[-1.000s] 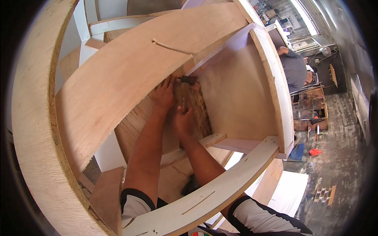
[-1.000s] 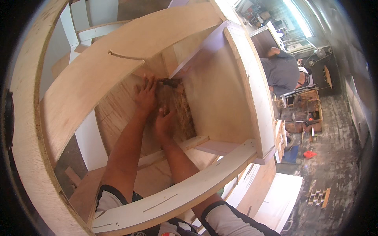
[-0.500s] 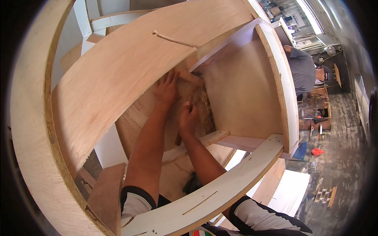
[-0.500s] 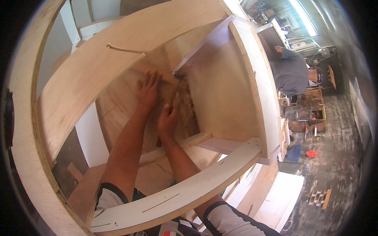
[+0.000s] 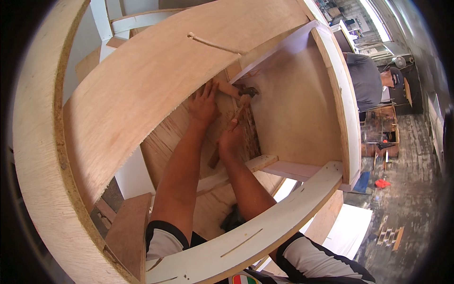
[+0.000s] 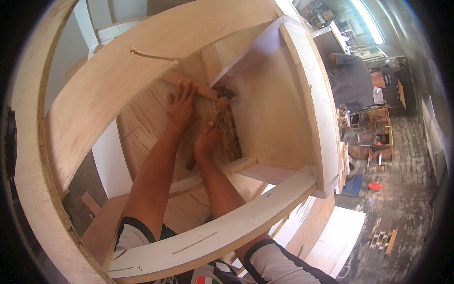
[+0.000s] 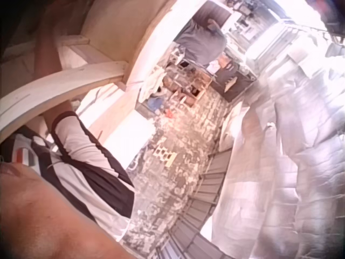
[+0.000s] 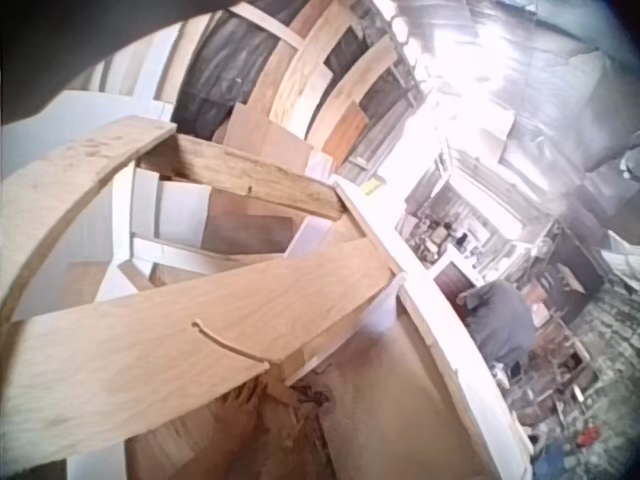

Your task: The person hammers nails into wood supports inside a cabinet frame, flips the structure to place a plywood top, and سپس hammers more nails into separate wood pieces before aligning them on the frame.

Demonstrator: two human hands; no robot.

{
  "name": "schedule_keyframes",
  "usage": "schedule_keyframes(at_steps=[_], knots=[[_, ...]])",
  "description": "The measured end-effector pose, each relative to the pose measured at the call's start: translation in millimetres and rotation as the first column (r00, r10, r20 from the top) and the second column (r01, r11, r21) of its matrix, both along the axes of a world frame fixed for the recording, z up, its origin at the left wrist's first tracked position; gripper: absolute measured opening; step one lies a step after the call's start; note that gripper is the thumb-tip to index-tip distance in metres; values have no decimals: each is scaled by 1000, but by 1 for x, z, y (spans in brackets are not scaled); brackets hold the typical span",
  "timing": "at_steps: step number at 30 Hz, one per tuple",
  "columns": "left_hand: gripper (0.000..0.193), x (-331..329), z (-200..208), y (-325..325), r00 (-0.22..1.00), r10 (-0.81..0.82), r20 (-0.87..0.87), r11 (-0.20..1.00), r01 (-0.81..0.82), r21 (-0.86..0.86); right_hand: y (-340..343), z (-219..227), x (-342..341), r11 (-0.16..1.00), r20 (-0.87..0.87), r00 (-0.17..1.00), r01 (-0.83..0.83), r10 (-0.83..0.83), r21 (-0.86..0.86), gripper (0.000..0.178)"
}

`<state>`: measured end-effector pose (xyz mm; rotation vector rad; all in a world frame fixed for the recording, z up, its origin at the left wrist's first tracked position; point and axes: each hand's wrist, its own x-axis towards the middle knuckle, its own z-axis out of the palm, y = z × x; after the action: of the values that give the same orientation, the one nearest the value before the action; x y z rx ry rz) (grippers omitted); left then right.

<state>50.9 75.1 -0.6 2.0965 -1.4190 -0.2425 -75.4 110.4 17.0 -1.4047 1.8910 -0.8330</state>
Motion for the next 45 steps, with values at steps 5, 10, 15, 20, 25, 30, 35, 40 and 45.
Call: schedule_keyframes(at_steps=[5, 10, 15, 20, 25, 30, 35, 40, 45], knots=[[80, 1, 2, 2, 996, -30, -78, 999, 31, 8, -3, -15, -1, 996, 69, 997, 36, -30, -77, 56], [81, 2, 2, 1, 999, -33, -33, 999, 34, 34, -2, -16, 0, 978, -194, 980, -77, 38, -196, 57], [79, 1, -9, -5, 996, -37, -76, 997, 42, 68, -7, -26, 3, 981, 70, 992, 115, -105, -154, 56], [79, -1, -16, -8, 1000, -8, 3, 1000, 8, 24, -9, -26, -3, 993, -89, 994, -70, 61, -96, 56], [87, 0, -13, -6, 999, -4, 40, 1000, 4, 2, -8, -16, -3, 999, 4, 1000, -11, 11, -41, 56], [96, 0, -17, -8, 1000, -21, -8, 998, 21, 65, 0, 10, 7, 979, 55, 994, 102, -93, -178, 55], [97, -1, -22, -9, 998, 8, 67, 999, -10, 38, 10, 62, -5, 943, -374, 875, -331, 307, 0, 53], [87, 2, -14, -6, 999, -26, -31, 998, 28, 56, 19, 48, 6, 958, -275, 931, -274, 241, -88, 52], [86, 2, -9, -3, 1000, -3, -6, 1000, 3, 16, -3, 14, -3, 979, -196, 976, -132, 100, -157, 50]])
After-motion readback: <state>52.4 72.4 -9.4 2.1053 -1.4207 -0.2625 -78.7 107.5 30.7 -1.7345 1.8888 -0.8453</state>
